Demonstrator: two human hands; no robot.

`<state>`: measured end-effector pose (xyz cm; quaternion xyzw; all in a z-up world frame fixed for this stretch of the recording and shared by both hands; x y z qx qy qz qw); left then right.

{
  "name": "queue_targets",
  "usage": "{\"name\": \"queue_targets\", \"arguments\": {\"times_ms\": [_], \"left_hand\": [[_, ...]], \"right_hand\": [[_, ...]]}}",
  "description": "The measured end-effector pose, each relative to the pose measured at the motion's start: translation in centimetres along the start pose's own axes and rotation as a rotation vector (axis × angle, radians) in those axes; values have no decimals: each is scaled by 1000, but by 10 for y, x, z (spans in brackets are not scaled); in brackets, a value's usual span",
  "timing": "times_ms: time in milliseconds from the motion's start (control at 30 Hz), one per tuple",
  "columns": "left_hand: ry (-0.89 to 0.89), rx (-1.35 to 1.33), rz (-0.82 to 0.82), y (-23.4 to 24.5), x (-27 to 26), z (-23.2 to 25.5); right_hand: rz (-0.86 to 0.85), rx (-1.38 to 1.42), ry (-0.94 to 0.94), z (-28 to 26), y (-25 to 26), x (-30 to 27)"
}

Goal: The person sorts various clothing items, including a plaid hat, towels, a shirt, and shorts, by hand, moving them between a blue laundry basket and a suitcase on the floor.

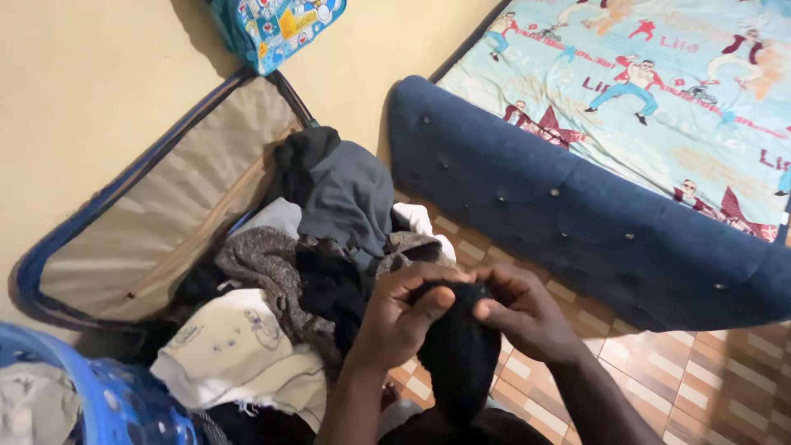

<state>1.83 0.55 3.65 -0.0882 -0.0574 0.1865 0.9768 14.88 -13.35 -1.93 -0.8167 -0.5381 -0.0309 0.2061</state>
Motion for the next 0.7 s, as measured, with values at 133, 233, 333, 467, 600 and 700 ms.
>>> {"name": "queue_targets", "arguments": {"times_ms": [133,233,333,467,600,700], "left_hand": [[-36,89,229,-3,1,5],[-104,237,235,-9,0,14],[-161,651,522,0,-3,31],[-85,734,532,0,-9,39],[5,836,416,-8,-6,27],[-40,848,551,-9,-8,14]], "right_hand": [[49,34,-50,15,5,-3],[165,82,-43,17,9,5],[187,-38,-11,12,8,7],[190,-313,78,6,-1,13],[245,-687,103,-12,-11,15],[89,-869,345,-28,-36,12]]}}
Point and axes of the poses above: each hand's wrist, its own x-axis towards the middle knuckle, its own y-axis out of the back of the hand, z = x × y, the point moved 5 cm from there along x, towards the middle knuckle, and after that the axes turned 12 degrees about y, right-handed, at the moved point
